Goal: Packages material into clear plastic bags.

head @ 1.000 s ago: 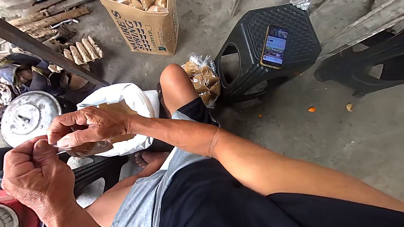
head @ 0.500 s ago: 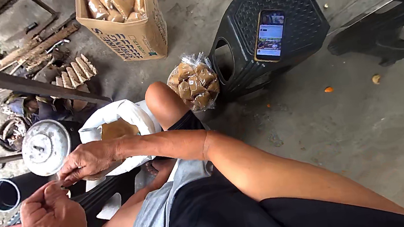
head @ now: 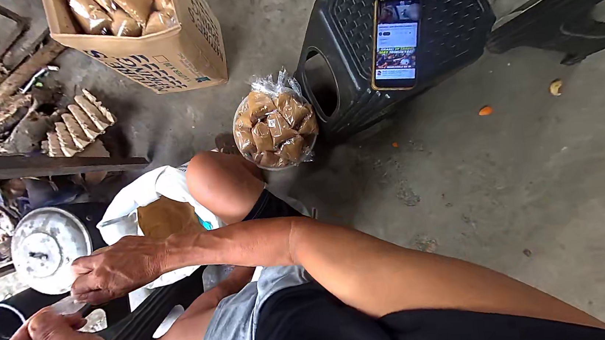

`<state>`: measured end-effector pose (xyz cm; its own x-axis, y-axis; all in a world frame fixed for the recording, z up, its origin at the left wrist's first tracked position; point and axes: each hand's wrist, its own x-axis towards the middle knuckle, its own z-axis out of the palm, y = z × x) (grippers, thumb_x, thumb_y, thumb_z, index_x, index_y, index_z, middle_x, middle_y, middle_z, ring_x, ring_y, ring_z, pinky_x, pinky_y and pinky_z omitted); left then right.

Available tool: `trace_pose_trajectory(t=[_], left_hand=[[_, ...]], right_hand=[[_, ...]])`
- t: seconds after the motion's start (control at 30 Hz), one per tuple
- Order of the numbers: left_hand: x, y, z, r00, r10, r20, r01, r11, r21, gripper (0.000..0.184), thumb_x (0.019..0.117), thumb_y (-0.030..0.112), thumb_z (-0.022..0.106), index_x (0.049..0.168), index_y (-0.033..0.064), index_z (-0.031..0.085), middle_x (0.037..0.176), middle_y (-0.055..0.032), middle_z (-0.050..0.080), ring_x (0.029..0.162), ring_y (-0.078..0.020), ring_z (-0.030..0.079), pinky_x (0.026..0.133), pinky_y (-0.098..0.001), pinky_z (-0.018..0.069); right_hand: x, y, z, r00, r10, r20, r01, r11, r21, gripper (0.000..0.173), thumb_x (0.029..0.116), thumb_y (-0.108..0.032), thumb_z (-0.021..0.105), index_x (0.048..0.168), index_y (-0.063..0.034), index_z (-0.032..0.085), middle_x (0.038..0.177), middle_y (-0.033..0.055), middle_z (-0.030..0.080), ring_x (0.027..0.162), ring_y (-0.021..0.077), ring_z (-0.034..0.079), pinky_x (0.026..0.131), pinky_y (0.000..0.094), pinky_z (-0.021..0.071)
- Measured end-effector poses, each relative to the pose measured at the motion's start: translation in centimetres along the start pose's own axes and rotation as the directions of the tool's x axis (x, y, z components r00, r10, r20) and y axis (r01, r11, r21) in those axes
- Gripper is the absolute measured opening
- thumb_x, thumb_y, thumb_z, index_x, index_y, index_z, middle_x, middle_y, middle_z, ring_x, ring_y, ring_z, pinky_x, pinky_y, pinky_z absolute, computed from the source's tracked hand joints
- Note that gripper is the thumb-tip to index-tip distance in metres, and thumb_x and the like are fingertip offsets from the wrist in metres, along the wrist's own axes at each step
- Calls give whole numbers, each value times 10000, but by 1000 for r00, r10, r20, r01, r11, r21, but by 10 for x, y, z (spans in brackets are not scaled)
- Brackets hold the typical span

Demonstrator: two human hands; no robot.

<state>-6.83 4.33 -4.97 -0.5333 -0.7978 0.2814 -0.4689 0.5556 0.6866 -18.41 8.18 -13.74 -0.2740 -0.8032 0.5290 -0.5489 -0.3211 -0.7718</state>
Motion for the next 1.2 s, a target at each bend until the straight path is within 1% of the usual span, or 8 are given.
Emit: trace_pose_trajectory(t=[0.17,0.33,0.5,0.7,0.87,0.93,1.07,1.2], left_hand=[[5,0,4,1000,-21,-21,21,1000,-10,138,1045,48,469,974,-43,544,731,37,518,589,16,544,593,-150,495],[6,-12,3,999,-34,-37,29,989,-144,130,1051,36,450,965,-7,537,690,49,533,567,-13,566,588,-169,517],[6,-10,-1,998,-33,-47,21,974,-226,137,1065,40,417,972,28,517,682,63,527,579,-32,572,605,-191,525],[8,-16,-4,998,29,-50,-41,966,-256,138,1044,25,450,933,35,532,678,61,542,566,-38,570,596,-195,524],[7,-28,0,1000,-21,-6,18,961,-276,126,1046,54,483,938,45,550,682,66,563,569,-40,586,597,-204,542],[7,-37,0,999,-39,17,42,964,-262,105,1048,75,503,965,40,555,688,70,561,571,-32,583,596,-200,540],[5,-45,1,997,-73,7,72,966,-249,112,1050,89,504,963,47,559,683,76,556,564,-24,573,591,-192,533],[1,-42,2,995,-96,-21,87,962,-258,122,1053,83,498,953,49,559,681,70,557,564,-33,575,592,-199,533]], right_hand=[[1,-2,1,1000,0,2,0,997,-78,278,1035,-252,614,1118,-28,756,1122,156,712,1055,287,695,861,388,562],[1,1,6,998,14,-67,-19,997,-77,239,1040,-204,601,1069,-43,775,1146,162,695,1028,283,692,833,373,570],[3,-5,11,992,-9,-125,-14,983,-182,270,1024,-227,567,1084,-110,804,1280,122,702,1124,287,675,910,410,536],[1,-1,16,996,-14,-88,-7,974,-224,284,1001,-227,555,1077,-130,811,1370,69,677,1190,291,641,939,460,483],[-3,14,23,1000,21,-7,-22,987,-159,306,1022,-250,529,1102,-130,799,1399,67,656,1333,288,558,1077,478,415],[-5,16,25,998,61,26,-58,994,-92,306,1039,-245,527,1129,-112,788,1371,68,670,1375,295,524,1122,500,387],[-9,11,26,993,110,-39,-108,993,51,261,1030,-206,602,1209,-99,760,1154,71,756,1266,287,603,1109,502,394],[-12,11,33,995,32,-98,-38,997,-62,212,997,-219,650,1098,-85,779,1149,91,747,1247,290,619,1097,481,423]])
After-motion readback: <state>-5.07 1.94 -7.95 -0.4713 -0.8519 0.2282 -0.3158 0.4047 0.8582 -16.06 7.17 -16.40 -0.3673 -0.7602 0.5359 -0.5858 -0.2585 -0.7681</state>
